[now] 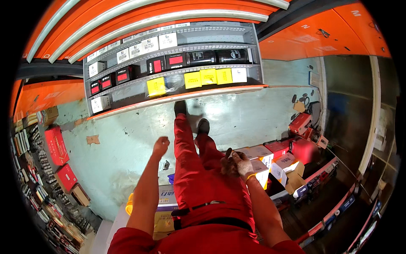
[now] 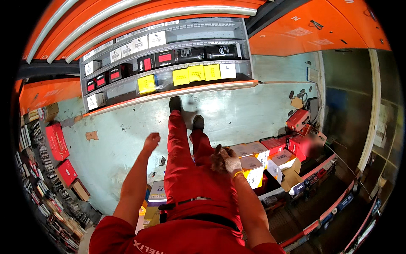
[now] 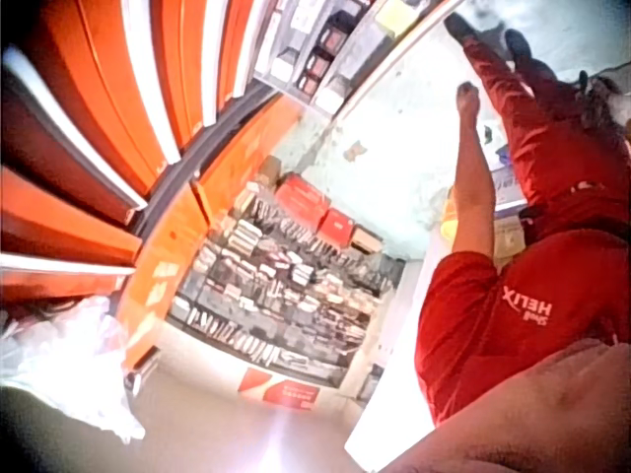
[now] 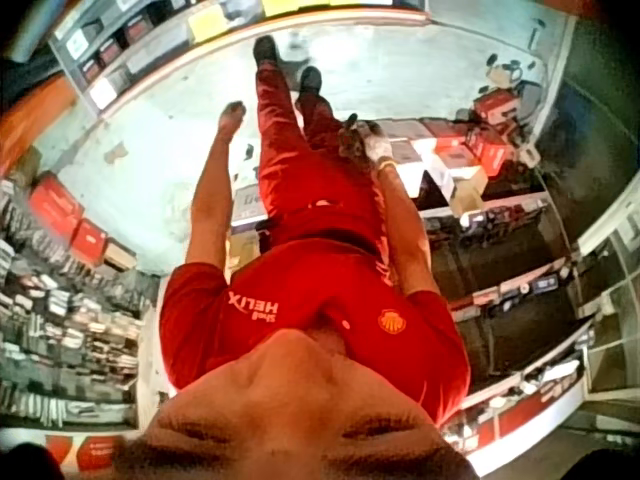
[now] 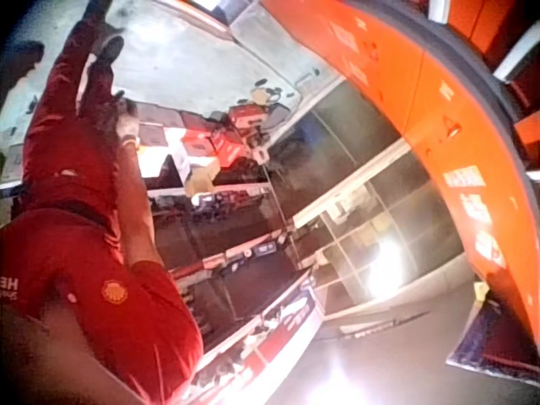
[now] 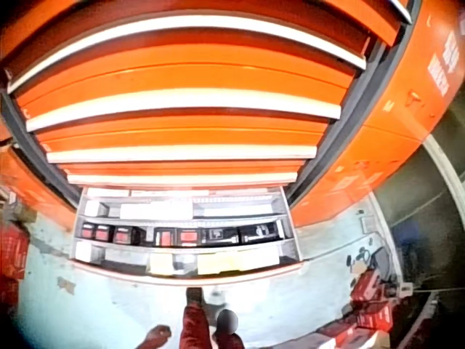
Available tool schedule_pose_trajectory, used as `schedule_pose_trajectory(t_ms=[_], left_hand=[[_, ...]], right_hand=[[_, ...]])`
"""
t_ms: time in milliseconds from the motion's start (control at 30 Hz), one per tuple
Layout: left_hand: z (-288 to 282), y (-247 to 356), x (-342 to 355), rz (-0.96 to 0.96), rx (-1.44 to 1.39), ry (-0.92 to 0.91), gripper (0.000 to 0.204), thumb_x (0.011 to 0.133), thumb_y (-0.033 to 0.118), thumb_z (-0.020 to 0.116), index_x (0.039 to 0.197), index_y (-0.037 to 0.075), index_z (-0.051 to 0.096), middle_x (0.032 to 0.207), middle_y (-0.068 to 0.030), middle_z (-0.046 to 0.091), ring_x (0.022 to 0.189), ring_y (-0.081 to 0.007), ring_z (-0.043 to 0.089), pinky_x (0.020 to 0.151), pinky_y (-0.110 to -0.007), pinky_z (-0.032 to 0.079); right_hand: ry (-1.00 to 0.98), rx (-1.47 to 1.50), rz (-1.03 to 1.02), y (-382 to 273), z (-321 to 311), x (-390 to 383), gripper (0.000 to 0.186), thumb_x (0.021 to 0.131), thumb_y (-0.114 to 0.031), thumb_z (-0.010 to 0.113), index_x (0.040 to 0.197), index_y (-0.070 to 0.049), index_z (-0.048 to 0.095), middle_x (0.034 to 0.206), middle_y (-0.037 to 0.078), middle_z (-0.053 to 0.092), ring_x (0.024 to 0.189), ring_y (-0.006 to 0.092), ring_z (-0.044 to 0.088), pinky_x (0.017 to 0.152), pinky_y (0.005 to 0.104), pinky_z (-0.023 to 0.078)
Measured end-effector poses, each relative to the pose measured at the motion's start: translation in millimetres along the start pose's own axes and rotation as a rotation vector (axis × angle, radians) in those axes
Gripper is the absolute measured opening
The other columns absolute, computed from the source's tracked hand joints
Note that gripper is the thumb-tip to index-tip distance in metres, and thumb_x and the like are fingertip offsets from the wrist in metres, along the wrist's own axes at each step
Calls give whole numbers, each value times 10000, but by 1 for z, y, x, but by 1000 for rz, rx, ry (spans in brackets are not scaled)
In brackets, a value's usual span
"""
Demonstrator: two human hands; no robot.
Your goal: The person positions an oil drain pan under a lifted vehicle and uses a wrench to loosen a bolt on the underside. Afterward, the person walks through the garage and into a parts room, opening several drawers in a tool cabinet to search for items.
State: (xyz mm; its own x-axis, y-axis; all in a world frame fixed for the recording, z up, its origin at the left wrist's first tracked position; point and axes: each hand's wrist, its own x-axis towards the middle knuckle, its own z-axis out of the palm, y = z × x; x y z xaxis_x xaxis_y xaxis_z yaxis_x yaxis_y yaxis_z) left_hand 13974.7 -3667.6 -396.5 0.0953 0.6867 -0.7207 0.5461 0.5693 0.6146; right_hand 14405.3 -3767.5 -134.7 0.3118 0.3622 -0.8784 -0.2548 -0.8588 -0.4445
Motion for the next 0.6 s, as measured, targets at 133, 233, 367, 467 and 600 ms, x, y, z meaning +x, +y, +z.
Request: schedule_pose_trajectory(t_ms=[133,233,367,467,600], left_hand=[[8,-63,-69,-38,231,-107,398,946,251,619,1275,53,723,1277,-219,736,1244,-377,678,1073,-436,534],[17,-63,-124,-154,259,-111,355,971,272,593,1221,53,718,1254,-213,730,1233,-389,665,1040,-484,539],[35,-62,-194,14,379,-103,320,968,294,645,1184,69,716,1140,-187,775,1061,-383,743,911,-464,596],[51,-48,-217,-87,275,-169,381,953,349,683,1215,76,715,1170,-208,764,1091,-387,735,921,-474,593],[75,-81,-206,-127,291,-203,437,931,411,702,1226,89,711,1238,-226,741,1141,-416,716,945,-514,580]], right_hand=[[31,-101,4,14,-12,28,471,1047,-364,683,1324,16,661,1126,134,750,981,241,704,881,370,567],[72,-193,-56,23,-20,52,515,1027,-432,661,1286,12,682,1121,158,753,994,268,710,889,385,562],[-13,-172,-25,13,-24,66,508,1035,-415,670,1323,4,668,1146,120,750,1026,236,695,908,366,548],[-26,-260,-83,2,-20,71,509,1034,-412,679,1326,5,668,1118,111,755,997,213,691,889,348,546],[9,-284,-41,-15,4,64,517,1031,-406,694,1326,18,664,1089,109,754,969,192,685,866,330,543]])
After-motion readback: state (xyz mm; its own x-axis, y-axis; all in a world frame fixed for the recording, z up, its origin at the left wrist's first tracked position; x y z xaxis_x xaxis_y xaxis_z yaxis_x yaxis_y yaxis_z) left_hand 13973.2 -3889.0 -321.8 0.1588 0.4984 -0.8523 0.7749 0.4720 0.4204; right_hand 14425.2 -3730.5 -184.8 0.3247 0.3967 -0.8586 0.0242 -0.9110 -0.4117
